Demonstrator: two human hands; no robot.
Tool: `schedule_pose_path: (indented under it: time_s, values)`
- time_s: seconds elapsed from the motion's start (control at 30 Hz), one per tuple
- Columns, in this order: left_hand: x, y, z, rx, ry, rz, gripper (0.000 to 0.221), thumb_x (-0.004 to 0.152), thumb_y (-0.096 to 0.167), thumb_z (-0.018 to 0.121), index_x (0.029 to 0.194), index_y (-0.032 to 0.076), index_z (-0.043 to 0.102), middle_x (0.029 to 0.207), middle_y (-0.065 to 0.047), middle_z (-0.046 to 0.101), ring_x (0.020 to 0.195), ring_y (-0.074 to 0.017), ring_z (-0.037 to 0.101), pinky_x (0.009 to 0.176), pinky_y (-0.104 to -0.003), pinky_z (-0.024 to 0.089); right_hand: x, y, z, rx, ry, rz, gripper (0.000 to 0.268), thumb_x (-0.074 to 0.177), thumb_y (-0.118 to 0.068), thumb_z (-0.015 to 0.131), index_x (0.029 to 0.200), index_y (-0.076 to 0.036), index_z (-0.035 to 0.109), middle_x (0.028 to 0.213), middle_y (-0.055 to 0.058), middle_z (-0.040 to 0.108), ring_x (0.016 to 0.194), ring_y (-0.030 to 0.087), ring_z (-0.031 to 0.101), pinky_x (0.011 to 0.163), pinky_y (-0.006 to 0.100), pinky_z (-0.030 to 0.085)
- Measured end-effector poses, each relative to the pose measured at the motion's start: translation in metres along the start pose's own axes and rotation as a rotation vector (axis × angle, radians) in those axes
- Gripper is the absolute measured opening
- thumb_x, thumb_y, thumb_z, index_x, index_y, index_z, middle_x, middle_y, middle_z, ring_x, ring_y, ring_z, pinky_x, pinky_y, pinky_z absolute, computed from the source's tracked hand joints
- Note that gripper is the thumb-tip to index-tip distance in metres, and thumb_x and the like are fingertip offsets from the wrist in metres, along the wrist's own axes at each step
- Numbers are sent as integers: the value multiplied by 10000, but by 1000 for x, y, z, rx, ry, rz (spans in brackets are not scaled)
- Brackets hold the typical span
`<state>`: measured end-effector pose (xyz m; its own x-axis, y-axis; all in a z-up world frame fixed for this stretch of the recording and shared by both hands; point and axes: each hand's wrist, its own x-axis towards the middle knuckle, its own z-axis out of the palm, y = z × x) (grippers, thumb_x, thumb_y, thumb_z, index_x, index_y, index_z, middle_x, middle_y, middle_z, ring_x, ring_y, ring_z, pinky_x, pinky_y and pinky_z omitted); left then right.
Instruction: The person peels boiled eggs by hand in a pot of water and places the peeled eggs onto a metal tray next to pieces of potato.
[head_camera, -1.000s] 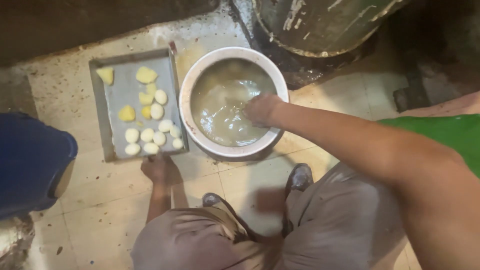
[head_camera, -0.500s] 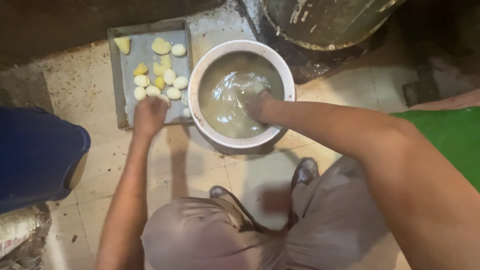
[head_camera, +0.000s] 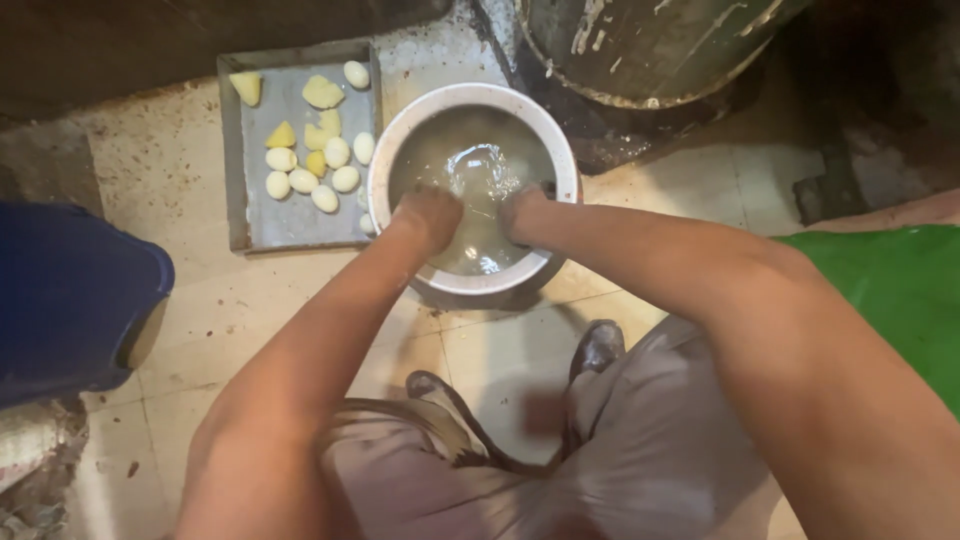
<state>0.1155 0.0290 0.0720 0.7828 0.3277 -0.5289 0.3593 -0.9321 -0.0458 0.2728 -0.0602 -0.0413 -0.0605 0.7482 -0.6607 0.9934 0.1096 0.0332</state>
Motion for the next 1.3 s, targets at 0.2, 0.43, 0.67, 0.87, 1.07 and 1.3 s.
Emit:
schedule_pose_path:
  time_s: [0.2,0.43,0.67,0.87,1.07,1.3]
  values:
    - [11,2,34,-118,-223,-125,322,942,163,670,1252,133,748,1317,-142,692,1221,-316,663,979,-450,554,-41,4,-58,-75,140,95,377,952,-249,612,1297,-104,658,1289,186,612,1170,349,618,884,478,500]
    - [33,22,50,-180,-450,-50,524,770,255,864,1259,139,718,1316,-144,673,1227,-330,645,1014,-475,526,-5,37,-45,188,262,55,748,832,-302,717,1474,-12,464,1445,266,451,1214,401,569,975,469,505]
    - [38,17,72,-95,-379,74,335,781,229,802,1097,119,804,1199,-142,733,1138,-306,690,970,-451,548,26,32,-9,-107,55,-68,715,800,-247,762,1416,-13,484,1483,254,406,1290,417,519,972,497,506]
    - [56,14,118,-48,-387,185,251,760,200,790,1000,131,817,1072,-152,754,1004,-326,718,906,-429,570,0,18,-18,12,-124,-152,624,790,-234,786,1349,-54,575,1399,210,513,1245,385,576,962,502,518]
    - [63,23,111,-95,-482,213,354,753,253,809,1079,121,768,1131,-154,725,1044,-322,693,932,-425,550,-25,-5,-42,-47,-223,-104,537,779,-221,809,1281,-94,665,1315,165,619,1201,353,633,951,507,530]
    - [60,31,74,-167,-543,234,488,745,315,831,1170,109,711,1199,-157,691,1090,-318,664,962,-421,527,-35,-14,-69,-126,-337,-117,454,783,-212,831,1222,-133,744,1245,118,706,1172,319,670,949,514,531]
